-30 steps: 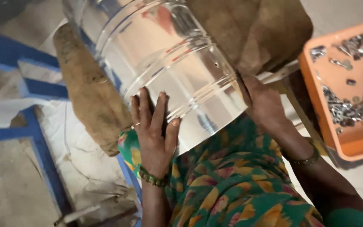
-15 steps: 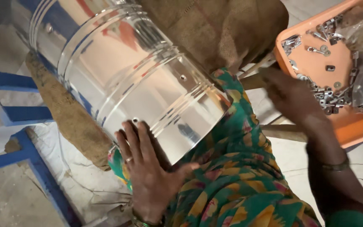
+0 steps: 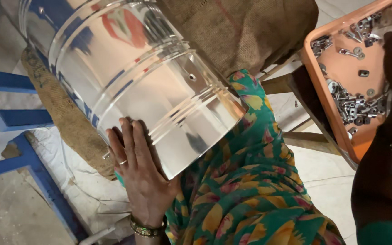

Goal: The person assembles a cylindrical metal container by inserting bolts and tightening nuts with their hands. They repeatedly reach for fasteners from a nearby tray, insert them into pre-drilled holes, and secure them while holding the container on their lap.

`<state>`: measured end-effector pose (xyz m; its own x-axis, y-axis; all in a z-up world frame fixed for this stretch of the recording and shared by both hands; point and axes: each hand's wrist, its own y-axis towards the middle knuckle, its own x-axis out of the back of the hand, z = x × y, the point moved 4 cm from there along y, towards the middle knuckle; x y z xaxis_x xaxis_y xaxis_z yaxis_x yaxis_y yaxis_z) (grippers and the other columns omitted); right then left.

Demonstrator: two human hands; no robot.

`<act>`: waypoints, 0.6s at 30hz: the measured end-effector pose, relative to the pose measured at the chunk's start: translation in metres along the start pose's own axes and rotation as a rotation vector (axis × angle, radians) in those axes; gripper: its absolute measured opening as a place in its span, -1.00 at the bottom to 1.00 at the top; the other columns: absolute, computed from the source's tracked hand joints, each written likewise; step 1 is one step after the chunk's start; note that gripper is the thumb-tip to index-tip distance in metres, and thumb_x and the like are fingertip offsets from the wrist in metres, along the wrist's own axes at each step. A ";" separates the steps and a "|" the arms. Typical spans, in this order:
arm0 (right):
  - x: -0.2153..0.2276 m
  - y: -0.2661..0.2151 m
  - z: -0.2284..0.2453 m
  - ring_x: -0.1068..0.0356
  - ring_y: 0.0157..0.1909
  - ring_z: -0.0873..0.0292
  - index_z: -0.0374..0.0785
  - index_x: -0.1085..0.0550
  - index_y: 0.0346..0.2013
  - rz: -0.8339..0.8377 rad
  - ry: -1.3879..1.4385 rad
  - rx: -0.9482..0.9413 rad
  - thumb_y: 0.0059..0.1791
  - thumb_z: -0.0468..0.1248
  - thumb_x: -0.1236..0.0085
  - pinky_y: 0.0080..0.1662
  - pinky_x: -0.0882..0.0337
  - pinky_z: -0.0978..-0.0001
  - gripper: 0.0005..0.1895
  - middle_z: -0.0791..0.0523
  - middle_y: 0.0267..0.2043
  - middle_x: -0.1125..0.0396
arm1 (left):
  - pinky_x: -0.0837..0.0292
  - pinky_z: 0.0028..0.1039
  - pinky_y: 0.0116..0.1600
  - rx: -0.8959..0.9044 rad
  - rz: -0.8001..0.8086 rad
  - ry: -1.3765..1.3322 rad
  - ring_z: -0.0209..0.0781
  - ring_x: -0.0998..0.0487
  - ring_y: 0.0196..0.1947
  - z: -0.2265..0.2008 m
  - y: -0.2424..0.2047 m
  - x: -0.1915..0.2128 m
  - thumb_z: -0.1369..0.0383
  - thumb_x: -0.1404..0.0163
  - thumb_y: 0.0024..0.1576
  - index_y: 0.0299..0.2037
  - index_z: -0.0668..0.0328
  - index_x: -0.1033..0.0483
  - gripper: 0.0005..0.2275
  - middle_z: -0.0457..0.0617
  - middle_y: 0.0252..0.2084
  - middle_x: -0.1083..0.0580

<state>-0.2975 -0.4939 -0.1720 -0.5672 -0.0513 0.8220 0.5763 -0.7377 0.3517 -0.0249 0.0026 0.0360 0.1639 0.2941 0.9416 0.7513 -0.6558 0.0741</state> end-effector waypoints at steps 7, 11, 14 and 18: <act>-0.011 0.005 -0.024 -0.51 -0.05 0.09 -0.42 -0.52 0.11 0.052 0.113 0.022 0.17 -0.48 -0.09 -0.06 -0.51 0.32 -0.79 -0.08 0.00 -0.48 | 0.34 0.33 0.47 -0.071 0.084 0.069 0.37 0.20 0.54 -0.011 0.018 0.005 0.19 -0.24 -0.18 0.47 0.30 -0.02 -0.04 0.21 0.54 0.01; -0.003 0.012 0.003 -0.51 -0.05 0.08 -0.42 -0.54 0.07 0.084 0.115 0.061 0.15 -0.47 -0.10 -0.04 -0.50 0.32 -0.80 -0.07 -0.03 -0.48 | 0.41 0.34 0.44 -0.134 0.110 0.139 0.33 0.15 0.54 -0.011 0.023 0.011 0.35 -0.16 -0.15 0.43 0.36 -0.10 -0.15 0.33 0.52 -0.01; -0.002 0.015 0.028 -0.51 -0.16 0.04 -0.39 -0.61 0.01 0.136 -0.012 0.107 0.08 -0.45 -0.12 -0.04 -0.49 0.26 -0.77 -0.10 -0.12 -0.49 | 0.41 0.28 0.56 -0.260 0.006 0.157 0.28 0.05 0.62 -0.002 0.033 0.024 0.52 -0.06 0.16 0.50 0.40 -0.13 -0.35 0.36 0.57 -0.07; -0.005 0.017 0.046 -0.49 -0.25 -0.02 -0.29 -0.62 0.00 0.185 -0.013 -0.049 0.12 -0.39 -0.24 -0.17 -0.47 0.19 -0.85 -0.12 -0.20 -0.48 | 0.30 0.24 0.53 -0.201 0.042 0.074 0.34 -0.02 0.56 0.017 0.045 0.035 0.62 0.05 -0.02 0.43 0.43 -0.19 -0.32 0.37 0.50 -0.17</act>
<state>-0.2577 -0.4752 -0.1496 -0.4466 -0.1804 0.8763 0.6406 -0.7483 0.1725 0.0255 -0.0050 0.0664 0.1395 0.2163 0.9663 0.6005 -0.7944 0.0912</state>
